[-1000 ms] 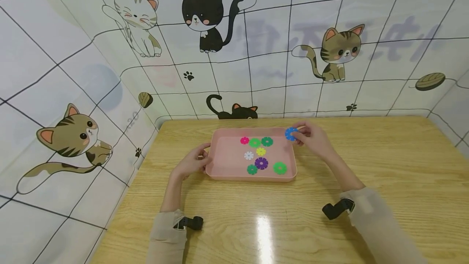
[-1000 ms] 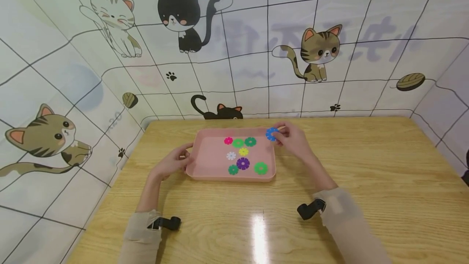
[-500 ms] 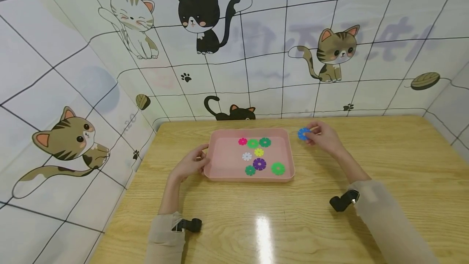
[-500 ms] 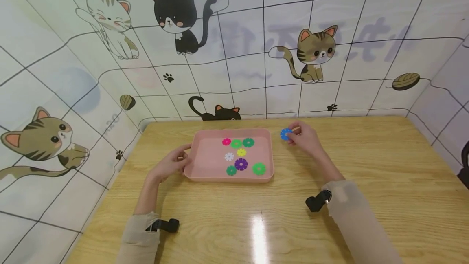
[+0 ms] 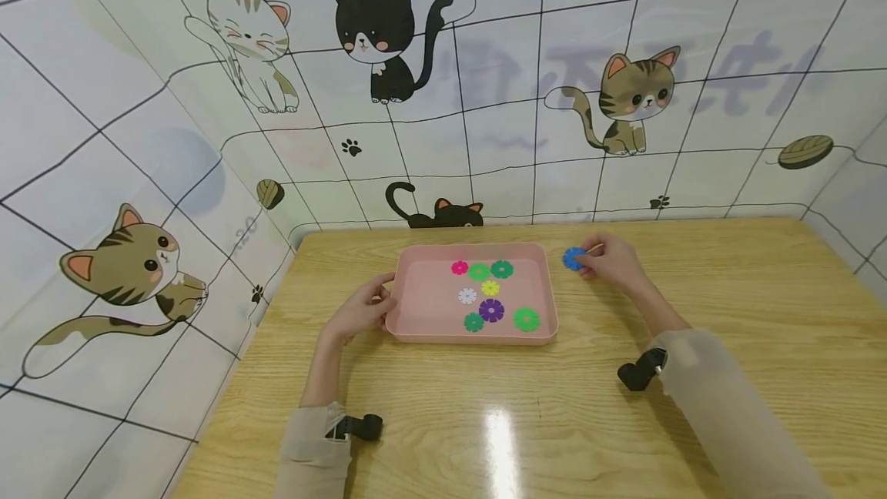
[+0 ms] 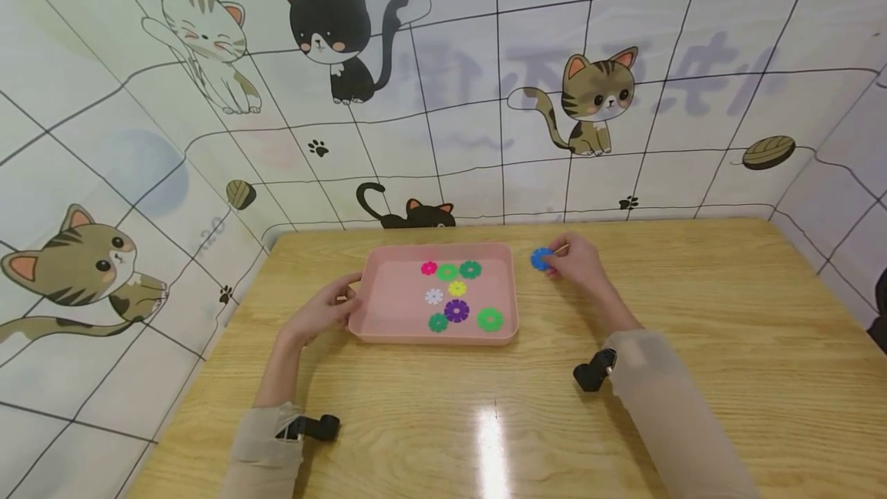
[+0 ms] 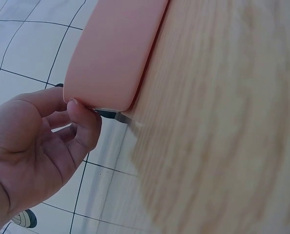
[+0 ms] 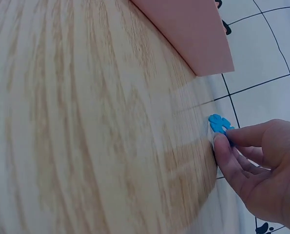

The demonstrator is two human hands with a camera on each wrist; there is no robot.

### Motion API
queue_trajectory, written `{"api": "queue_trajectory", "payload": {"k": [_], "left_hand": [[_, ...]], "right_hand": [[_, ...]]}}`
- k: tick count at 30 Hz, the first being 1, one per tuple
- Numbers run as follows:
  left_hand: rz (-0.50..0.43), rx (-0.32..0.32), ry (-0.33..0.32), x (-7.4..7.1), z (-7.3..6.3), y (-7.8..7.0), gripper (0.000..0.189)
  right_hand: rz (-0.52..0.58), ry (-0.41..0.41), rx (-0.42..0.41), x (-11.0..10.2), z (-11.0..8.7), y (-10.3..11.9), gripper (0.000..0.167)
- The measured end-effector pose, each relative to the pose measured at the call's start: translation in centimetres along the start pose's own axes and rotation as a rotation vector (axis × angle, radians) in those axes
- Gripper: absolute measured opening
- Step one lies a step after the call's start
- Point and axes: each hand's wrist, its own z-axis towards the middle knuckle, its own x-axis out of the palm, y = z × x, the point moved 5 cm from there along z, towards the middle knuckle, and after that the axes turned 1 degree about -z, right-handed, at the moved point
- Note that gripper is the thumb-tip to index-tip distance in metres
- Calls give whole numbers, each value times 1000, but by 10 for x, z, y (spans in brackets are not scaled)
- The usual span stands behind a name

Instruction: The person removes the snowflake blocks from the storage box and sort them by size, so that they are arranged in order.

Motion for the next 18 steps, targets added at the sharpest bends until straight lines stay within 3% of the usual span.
{"api": "queue_trajectory", "payload": {"k": [5, 18], "left_hand": [[-14, -3, 6, 1, 0, 0, 56], [-9, -1, 17, 1, -1, 1, 56]], "right_hand": [[-64, -24, 17, 2, 2, -1, 31], [-79, -19, 75, 3, 1, -2, 32]]}}
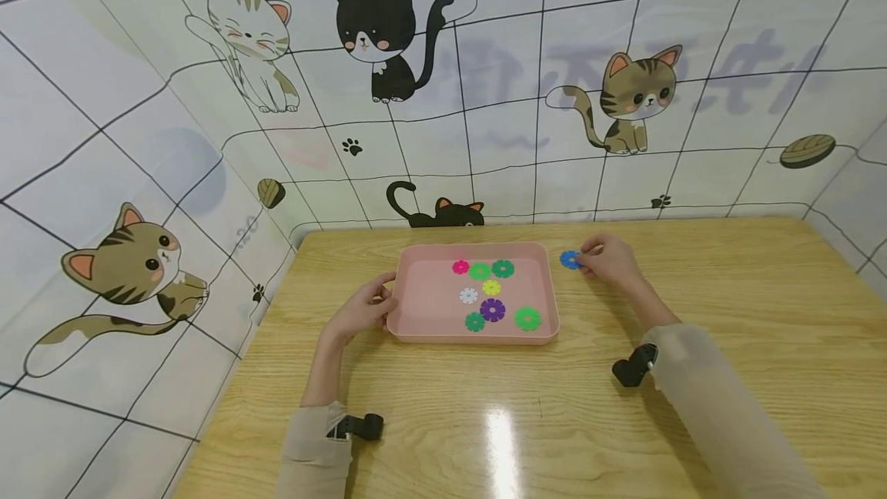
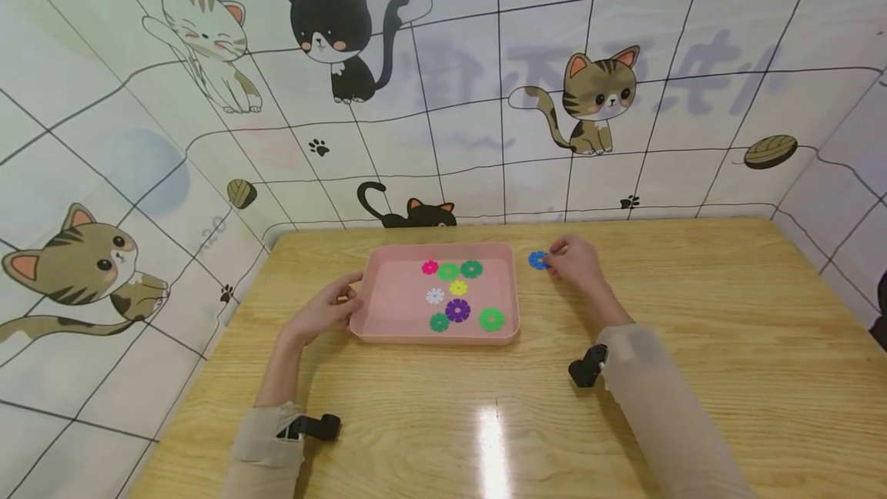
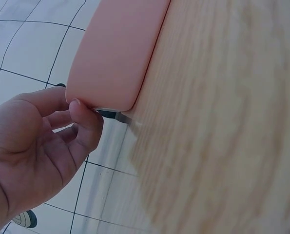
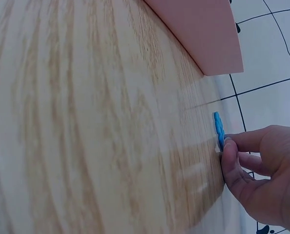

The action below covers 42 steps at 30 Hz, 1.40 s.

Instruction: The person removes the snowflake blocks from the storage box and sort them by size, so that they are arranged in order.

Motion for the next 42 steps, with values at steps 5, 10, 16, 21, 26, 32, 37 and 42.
{"api": "queue_trajectory", "payload": {"k": [5, 10, 16, 21, 26, 32, 37, 42], "left_hand": [[-3, -5, -3, 0, 0, 0, 56], [-2, -1, 0, -1, 0, 0, 56], [-2, -15, -10, 0, 0, 0, 56], [-3, -24, -14, 0, -1, -2, 56], [-4, -15, -12, 1, -2, -3, 56], [-1, -11, -10, 2, -3, -4, 56], [-1, -16, -9, 2, -2, -3, 56], [-4, -20, -5, 1, -1, -2, 56]], "right_hand": [[-5, -15, -1, -3, -2, -1, 33], [-2, -28, -1, -7, -5, 0, 33], [-28, -45, -30, -13, -10, 3, 35], [-68, -48, -60, -16, -15, 12, 36], [-80, -45, -108, -17, -19, 24, 39], [-82, -30, -171, -17, -24, 38, 42], [-106, -23, -213, -14, -28, 49, 42], [-97, 8, -251, -7, -33, 63, 41]]}}
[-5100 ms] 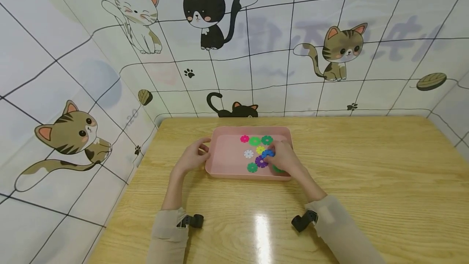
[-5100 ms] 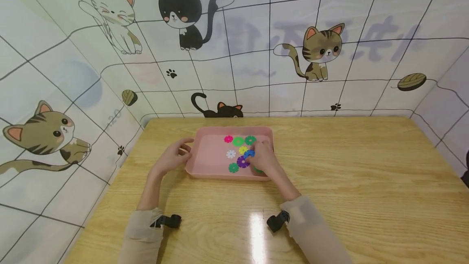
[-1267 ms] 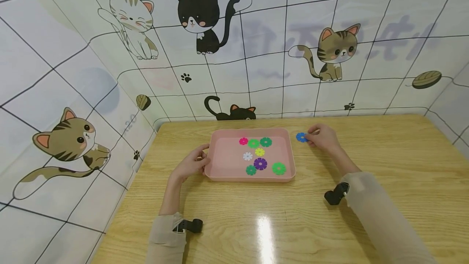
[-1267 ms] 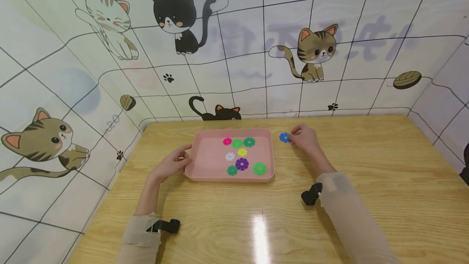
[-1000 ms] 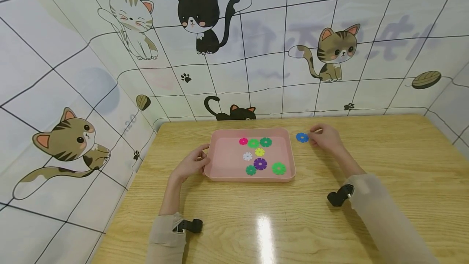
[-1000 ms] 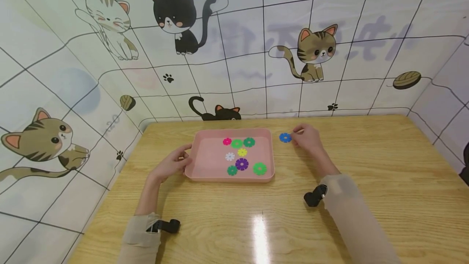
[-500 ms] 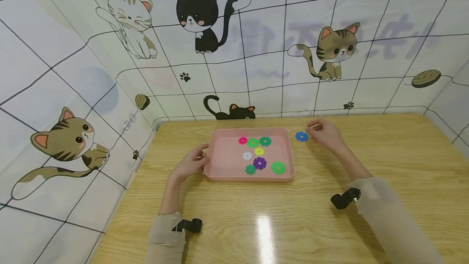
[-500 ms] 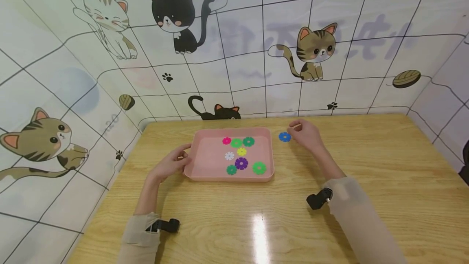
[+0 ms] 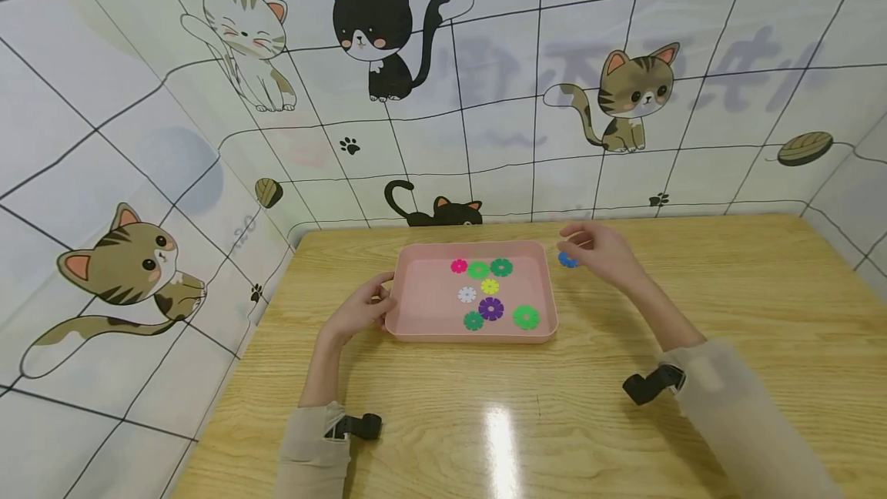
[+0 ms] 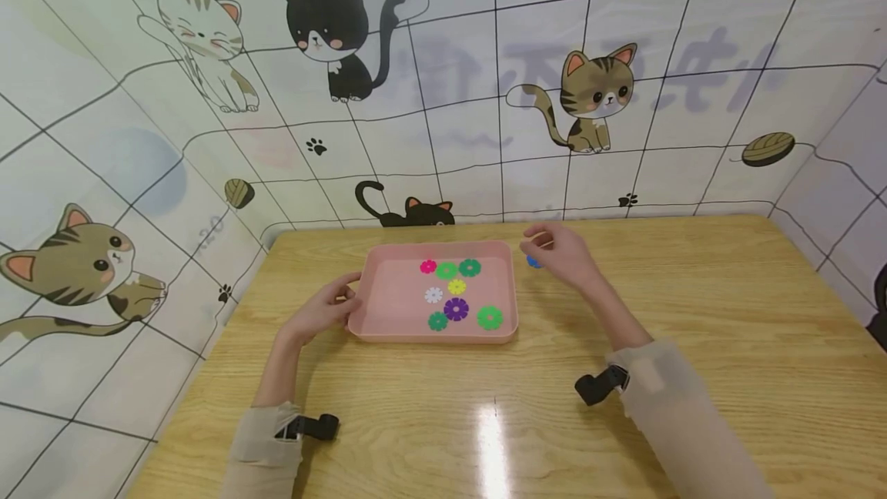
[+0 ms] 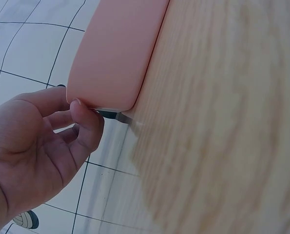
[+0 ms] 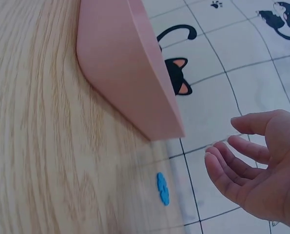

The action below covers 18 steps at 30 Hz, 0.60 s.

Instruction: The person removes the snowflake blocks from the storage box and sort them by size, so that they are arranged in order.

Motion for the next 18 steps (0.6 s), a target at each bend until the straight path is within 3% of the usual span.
{"api": "queue_trajectory", "payload": {"k": [6, 10, 18], "left_hand": [[7, -3, -2, 0, 0, 1, 56], [14, 1, 1, 0, -1, -1, 56], [15, 9, 7, 1, -2, -3, 56]], "right_hand": [[68, 57, -46, 13, -6, 21, 35], [57, 117, -101, 23, -9, 33, 32], [37, 329, -179, 50, -10, 44, 33]]}}
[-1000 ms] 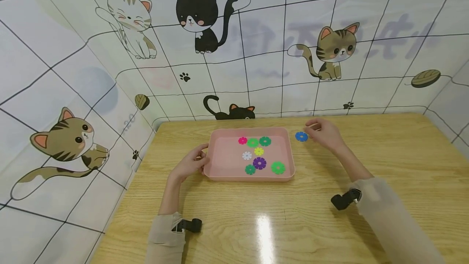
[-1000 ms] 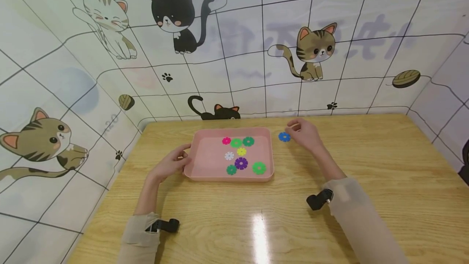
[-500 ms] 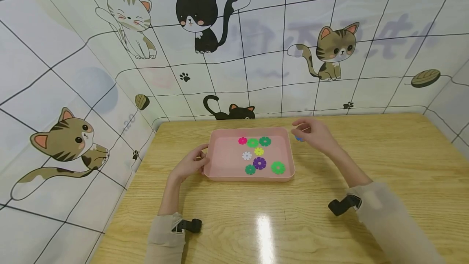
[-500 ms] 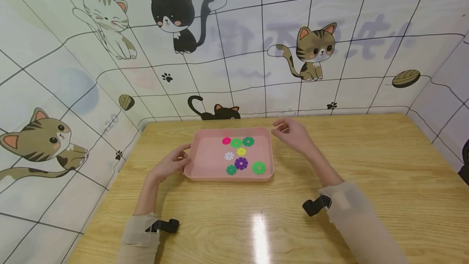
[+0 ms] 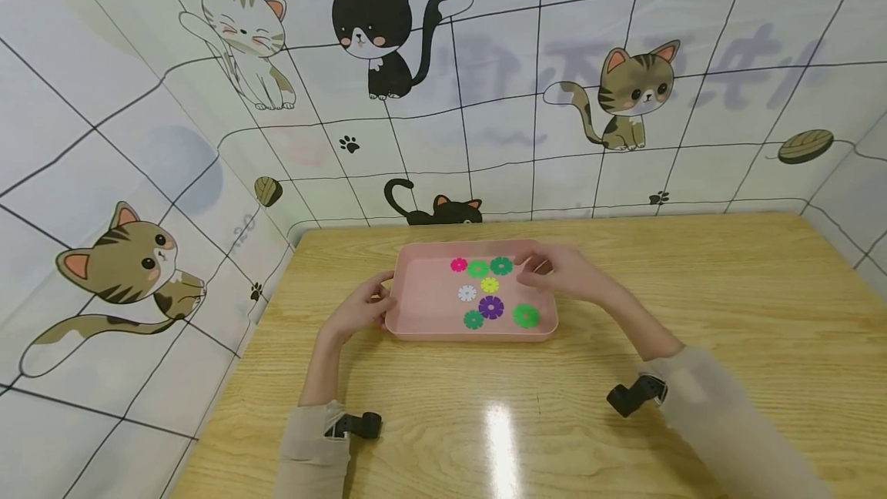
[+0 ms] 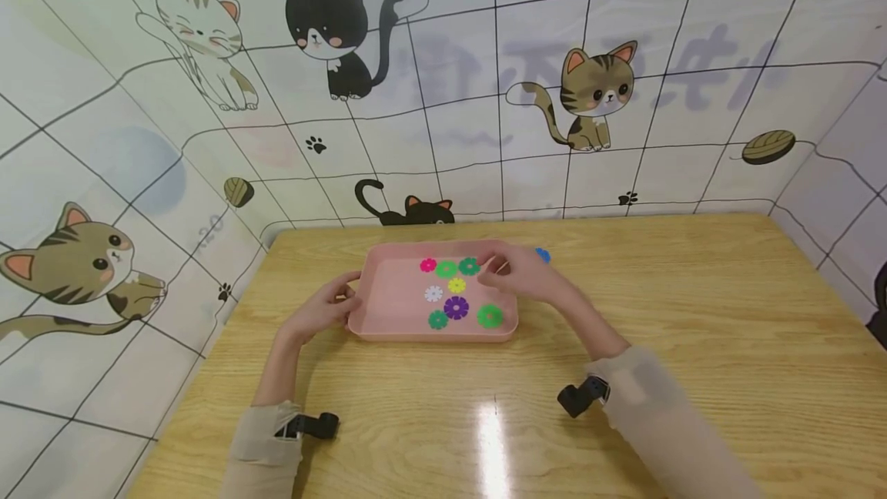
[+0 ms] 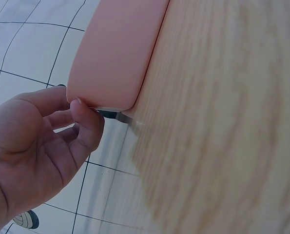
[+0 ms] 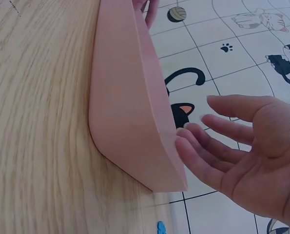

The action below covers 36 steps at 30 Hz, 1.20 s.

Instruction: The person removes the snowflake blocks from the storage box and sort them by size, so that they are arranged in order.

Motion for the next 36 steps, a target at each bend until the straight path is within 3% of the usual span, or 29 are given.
{"api": "queue_trajectory", "payload": {"k": [6, 15, 26, 31, 36], "left_hand": [[-1, -4, 1, -1, 1, 1, 56], [-13, -7, -3, -1, 2, 2, 56], [-16, -10, -3, 0, 2, 2, 56], [-13, -13, -6, 0, 3, 2, 56], [-17, -12, -8, 0, 2, 2, 56]], "right_hand": [[10, 99, 40, 19, 4, -1, 33], [-67, 165, -2, 34, 10, 3, 33], [-313, 344, 1, 39, 14, 4, 34], [-295, 419, 30, 39, 18, -4, 43], [-211, 453, 37, 41, 24, -11, 39]]}}
